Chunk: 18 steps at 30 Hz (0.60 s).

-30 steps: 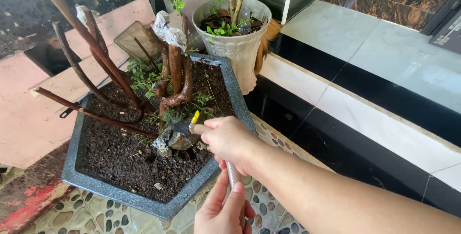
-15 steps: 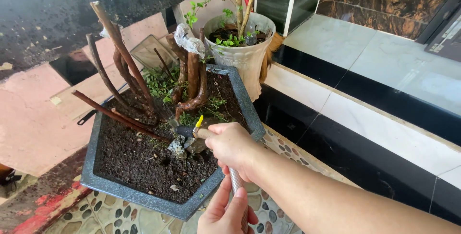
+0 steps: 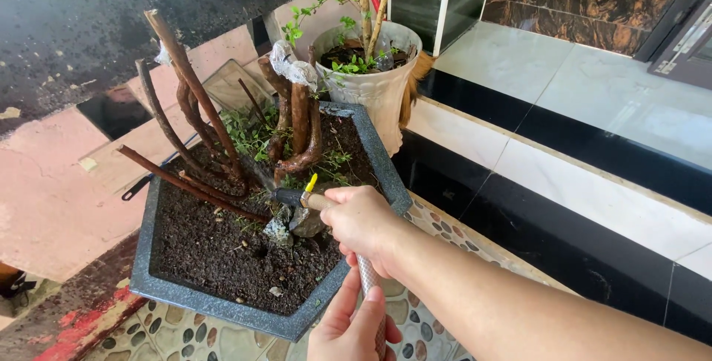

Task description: Water potted plants using a hose with an adjustable nozzle.

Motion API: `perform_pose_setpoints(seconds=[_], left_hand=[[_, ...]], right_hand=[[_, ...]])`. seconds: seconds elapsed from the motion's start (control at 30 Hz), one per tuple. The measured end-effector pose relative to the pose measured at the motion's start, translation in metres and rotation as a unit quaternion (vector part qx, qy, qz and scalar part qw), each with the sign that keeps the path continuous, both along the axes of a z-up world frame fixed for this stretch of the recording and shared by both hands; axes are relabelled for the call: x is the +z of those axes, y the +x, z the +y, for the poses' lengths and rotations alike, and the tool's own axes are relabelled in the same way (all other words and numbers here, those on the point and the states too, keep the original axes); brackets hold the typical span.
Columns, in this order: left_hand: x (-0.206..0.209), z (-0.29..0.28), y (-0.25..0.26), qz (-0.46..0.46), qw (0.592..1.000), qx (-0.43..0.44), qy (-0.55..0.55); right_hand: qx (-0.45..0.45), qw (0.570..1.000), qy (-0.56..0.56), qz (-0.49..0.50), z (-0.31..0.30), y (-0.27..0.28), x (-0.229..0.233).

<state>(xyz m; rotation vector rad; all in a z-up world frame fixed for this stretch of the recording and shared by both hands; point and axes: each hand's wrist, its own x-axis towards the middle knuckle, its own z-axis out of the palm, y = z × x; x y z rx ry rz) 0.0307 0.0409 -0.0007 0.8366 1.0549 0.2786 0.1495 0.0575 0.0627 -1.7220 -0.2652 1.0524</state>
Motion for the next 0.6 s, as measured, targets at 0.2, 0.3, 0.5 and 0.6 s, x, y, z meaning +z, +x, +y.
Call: perform_pose_setpoints(seconds=[0.2, 0.3, 0.5, 0.6], left_hand=[[-0.041, -0.007, 0.001, -0.065, 0.997, 0.029, -0.019], [-0.042, -0.012, 0.004, -0.042, 0.998, 0.031, -0.031], [-0.047, -0.02, 0.02, -0.042, 0.998, 0.029, -0.037], [-0.032, -0.023, 0.032, -0.009, 0.998, 0.038, -0.042]], right_hand=[[0.009, 1.0, -0.021, 0.009, -0.007, 0.002, -0.013], [-0.001, 0.999, -0.04, 0.025, -0.01, 0.006, -0.023], [-0.007, 0.999, -0.045, 0.026, -0.019, 0.023, -0.027], [0.005, 0.999, -0.035, 0.029, -0.024, 0.034, -0.024]])
